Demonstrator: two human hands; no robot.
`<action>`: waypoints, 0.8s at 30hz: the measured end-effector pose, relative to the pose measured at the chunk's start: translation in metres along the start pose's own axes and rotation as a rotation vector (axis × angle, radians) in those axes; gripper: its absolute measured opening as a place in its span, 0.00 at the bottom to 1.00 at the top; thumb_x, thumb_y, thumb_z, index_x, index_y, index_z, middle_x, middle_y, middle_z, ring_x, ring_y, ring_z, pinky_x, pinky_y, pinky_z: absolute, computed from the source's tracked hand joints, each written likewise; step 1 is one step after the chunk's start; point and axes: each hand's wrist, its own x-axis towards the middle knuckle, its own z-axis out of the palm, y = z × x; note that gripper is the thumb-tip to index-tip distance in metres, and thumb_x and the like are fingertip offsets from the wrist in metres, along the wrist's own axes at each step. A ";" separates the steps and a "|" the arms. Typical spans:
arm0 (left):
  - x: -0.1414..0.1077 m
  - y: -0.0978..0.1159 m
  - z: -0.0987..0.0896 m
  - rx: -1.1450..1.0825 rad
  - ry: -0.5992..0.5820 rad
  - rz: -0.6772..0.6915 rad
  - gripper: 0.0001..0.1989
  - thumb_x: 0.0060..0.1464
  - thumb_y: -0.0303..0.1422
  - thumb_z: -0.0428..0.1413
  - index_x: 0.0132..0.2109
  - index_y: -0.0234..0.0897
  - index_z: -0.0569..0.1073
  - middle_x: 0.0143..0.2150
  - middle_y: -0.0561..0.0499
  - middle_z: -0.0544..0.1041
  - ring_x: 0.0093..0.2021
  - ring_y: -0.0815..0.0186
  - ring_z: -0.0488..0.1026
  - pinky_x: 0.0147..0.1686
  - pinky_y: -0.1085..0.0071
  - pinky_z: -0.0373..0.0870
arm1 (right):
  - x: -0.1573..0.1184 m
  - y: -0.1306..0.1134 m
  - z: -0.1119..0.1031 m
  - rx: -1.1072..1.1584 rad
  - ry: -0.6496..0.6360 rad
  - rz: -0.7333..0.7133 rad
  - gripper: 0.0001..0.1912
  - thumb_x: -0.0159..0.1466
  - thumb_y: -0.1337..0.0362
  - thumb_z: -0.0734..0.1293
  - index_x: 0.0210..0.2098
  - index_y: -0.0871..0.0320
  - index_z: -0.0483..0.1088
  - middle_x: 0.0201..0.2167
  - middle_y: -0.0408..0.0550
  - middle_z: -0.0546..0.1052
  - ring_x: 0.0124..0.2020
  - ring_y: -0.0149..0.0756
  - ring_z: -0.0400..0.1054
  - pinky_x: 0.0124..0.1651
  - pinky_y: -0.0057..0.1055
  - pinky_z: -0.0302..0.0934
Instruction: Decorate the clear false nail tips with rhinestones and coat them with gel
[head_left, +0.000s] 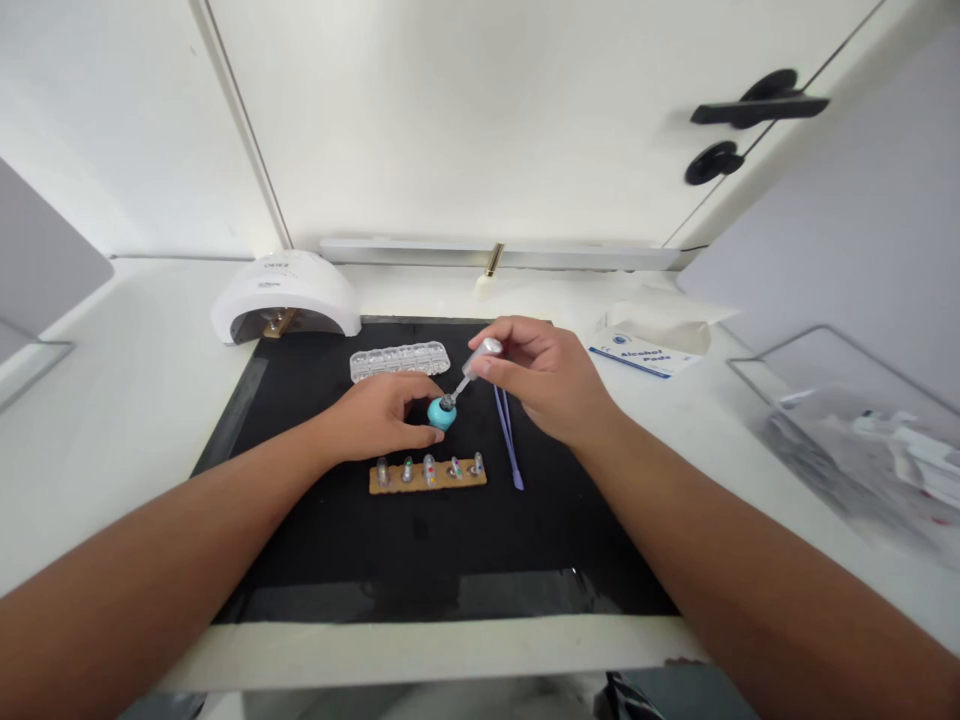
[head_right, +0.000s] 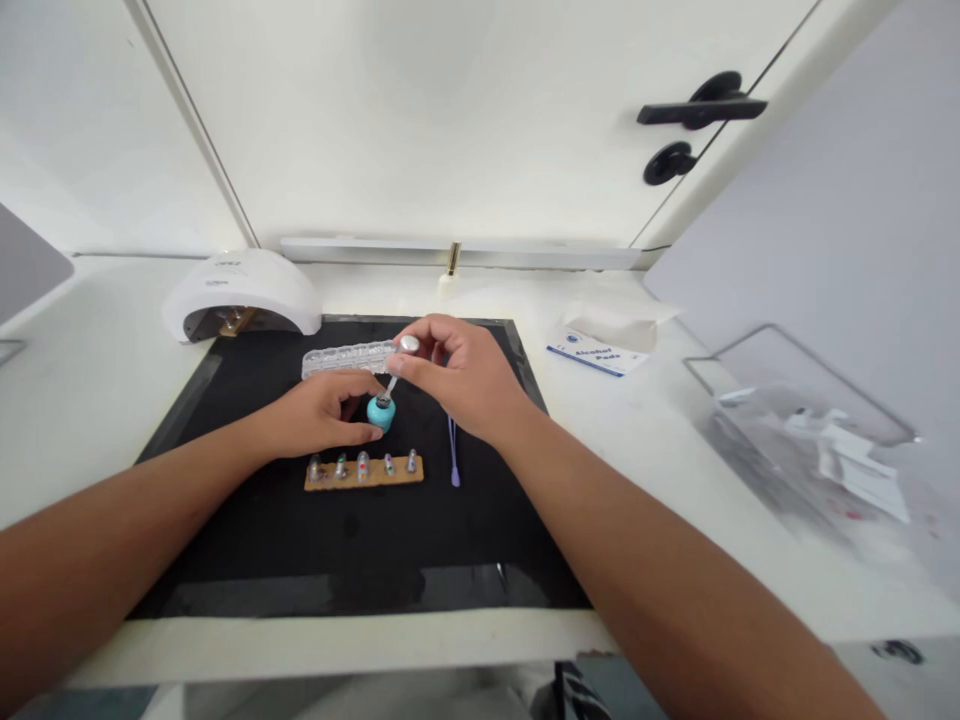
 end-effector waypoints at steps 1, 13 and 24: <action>0.000 0.000 0.000 -0.002 0.001 -0.003 0.12 0.49 0.33 0.62 0.42 0.38 0.76 0.36 0.54 0.76 0.33 0.67 0.69 0.34 0.72 0.63 | 0.000 -0.001 0.000 0.019 0.007 0.007 0.11 0.55 0.57 0.73 0.31 0.57 0.73 0.26 0.41 0.69 0.27 0.30 0.63 0.34 0.31 0.60; -0.003 -0.006 0.004 -0.048 -0.020 -0.017 0.12 0.50 0.34 0.63 0.43 0.39 0.76 0.37 0.54 0.77 0.34 0.68 0.69 0.34 0.73 0.64 | -0.026 -0.026 -0.010 0.263 -0.022 0.153 0.09 0.53 0.62 0.74 0.30 0.58 0.73 0.26 0.41 0.72 0.27 0.28 0.66 0.33 0.28 0.62; -0.006 -0.005 0.000 -0.047 -0.056 -0.089 0.12 0.50 0.35 0.63 0.43 0.40 0.76 0.36 0.57 0.76 0.32 0.69 0.68 0.33 0.73 0.62 | -0.043 0.003 -0.008 0.415 -0.139 0.314 0.07 0.51 0.66 0.74 0.29 0.60 0.74 0.23 0.39 0.72 0.24 0.25 0.64 0.29 0.25 0.59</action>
